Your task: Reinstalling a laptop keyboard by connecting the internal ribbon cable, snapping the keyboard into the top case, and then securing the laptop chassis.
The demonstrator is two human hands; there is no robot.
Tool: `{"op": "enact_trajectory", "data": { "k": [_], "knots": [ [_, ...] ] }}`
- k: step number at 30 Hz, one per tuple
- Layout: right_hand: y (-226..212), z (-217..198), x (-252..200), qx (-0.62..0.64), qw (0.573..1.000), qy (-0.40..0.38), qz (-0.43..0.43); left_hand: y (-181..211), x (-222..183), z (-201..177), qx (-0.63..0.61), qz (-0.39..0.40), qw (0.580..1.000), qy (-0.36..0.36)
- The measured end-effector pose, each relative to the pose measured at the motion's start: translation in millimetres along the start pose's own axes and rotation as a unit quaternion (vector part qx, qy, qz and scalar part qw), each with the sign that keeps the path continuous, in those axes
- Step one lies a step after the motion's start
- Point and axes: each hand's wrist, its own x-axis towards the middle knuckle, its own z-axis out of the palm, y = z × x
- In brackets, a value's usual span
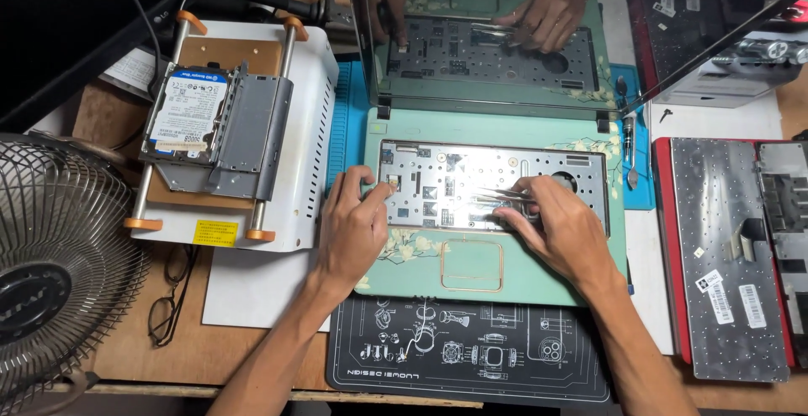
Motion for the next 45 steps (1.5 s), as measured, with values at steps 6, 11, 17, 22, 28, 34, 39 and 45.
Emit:
{"op": "enact_trajectory", "data": {
  "k": [6, 11, 17, 22, 28, 34, 39, 45],
  "knots": [
    [7.7, 7.7, -1.6, 0.000, 1.000, -0.005, 0.006, -3.1, -0.7, 4.0, 0.009, 0.010, 1.000, 0.008],
    [9.1, 7.1, -3.6, 0.008, 1.000, -0.013, 0.008, -0.4, 0.4, 1.7, -0.004, 0.004, 1.000, 0.006],
    [2.5, 4.1, -1.8, 0.007, 1.000, -0.012, 0.009, -0.3, -0.9, 2.4, -0.003, 0.003, 1.000, 0.013],
    [0.9, 3.0, 0.4, -0.016, 1.000, -0.016, -0.004, 0.0, 0.0, 0.7, 0.001, 0.010, 1.000, 0.013],
    [-0.7, 4.5, -0.8, -0.006, 1.000, -0.018, 0.001, 2.5, 0.1, -0.9, -0.006, 0.012, 1.000, 0.002],
    [-1.7, 2.9, -0.1, -0.006, 1.000, -0.009, -0.020, 5.3, 1.9, -4.9, -0.005, 0.012, 1.000, -0.001],
    [-3.5, 0.0, 0.1, 0.003, 0.999, -0.003, -0.032, 4.9, 1.7, -3.4, -0.016, -0.001, 1.000, -0.004],
    [-7.3, -5.1, 1.6, -0.001, 0.999, 0.002, -0.042, 6.0, 0.7, -3.0, -0.017, 0.000, 1.000, 0.004]
  ]
}}
